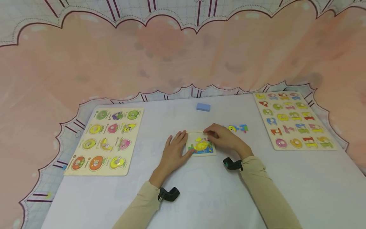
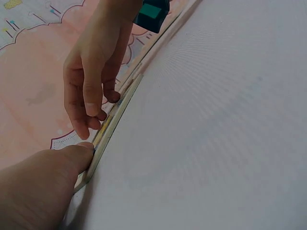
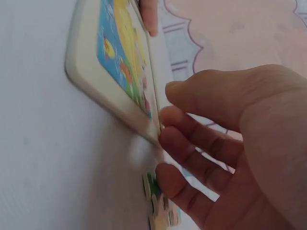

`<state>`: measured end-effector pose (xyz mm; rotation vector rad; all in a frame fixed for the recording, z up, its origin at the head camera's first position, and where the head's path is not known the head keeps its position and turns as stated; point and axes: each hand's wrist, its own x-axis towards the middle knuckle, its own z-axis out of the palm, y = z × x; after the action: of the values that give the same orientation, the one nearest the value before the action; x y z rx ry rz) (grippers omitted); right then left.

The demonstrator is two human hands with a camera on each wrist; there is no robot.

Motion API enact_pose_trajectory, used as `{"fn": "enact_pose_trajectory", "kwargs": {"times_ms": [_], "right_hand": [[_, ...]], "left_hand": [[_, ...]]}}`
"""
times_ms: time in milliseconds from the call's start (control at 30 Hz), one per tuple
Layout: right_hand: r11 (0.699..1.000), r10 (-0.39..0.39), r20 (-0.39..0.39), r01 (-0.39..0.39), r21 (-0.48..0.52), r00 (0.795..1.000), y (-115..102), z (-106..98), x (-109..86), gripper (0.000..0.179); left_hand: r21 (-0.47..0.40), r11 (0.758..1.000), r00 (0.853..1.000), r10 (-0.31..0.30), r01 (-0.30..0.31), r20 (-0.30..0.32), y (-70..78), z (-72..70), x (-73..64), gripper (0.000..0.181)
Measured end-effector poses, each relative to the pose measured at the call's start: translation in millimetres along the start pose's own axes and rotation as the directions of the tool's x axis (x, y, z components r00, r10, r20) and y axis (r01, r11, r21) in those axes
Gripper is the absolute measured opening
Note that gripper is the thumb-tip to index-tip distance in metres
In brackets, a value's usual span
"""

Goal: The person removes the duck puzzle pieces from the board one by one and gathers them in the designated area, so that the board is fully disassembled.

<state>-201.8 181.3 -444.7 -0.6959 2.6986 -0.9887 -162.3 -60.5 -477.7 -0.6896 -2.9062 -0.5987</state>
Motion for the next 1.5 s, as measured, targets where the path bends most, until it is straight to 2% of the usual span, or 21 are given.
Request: {"fn": "enact_pose_trajectory", "kwargs": {"times_ms": [100, 367, 833, 1133, 1500], "right_hand": [[0.999, -0.003, 0.020, 0.004, -0.041, 1.000, -4, 3, 0.8, 0.030], [0.992, -0.070, 0.045, 0.074, -0.104, 0.997, -15, 9, 1.1, 0.030], [0.991, -0.062, 0.043, 0.067, -0.119, 0.997, -19, 16, 2.6, 0.033], [0.994, -0.070, 0.052, 0.074, -0.085, 0.996, -17, 13, 0.2, 0.039], [0.996, -0.048, 0.063, 0.053, -0.070, 0.997, -19, 12, -0.5, 0.034]], "left_hand": [[-0.012, 1.000, 1.000, 0.003, -0.003, -0.003, 0.4, -0.3, -1.4, 0.072], [0.004, 1.000, 1.000, 0.011, -0.011, -0.011, -0.4, 0.2, -0.9, 0.072], [-0.011, 1.000, 1.000, 0.010, -0.010, -0.027, -2.5, 1.4, -3.4, 0.072], [-0.005, 1.000, 0.999, 0.019, -0.019, -0.026, -1.1, 0.3, -1.5, 0.071], [-0.005, 1.000, 1.000, 0.017, -0.017, -0.025, -0.6, -0.7, -2.1, 0.071]]}}
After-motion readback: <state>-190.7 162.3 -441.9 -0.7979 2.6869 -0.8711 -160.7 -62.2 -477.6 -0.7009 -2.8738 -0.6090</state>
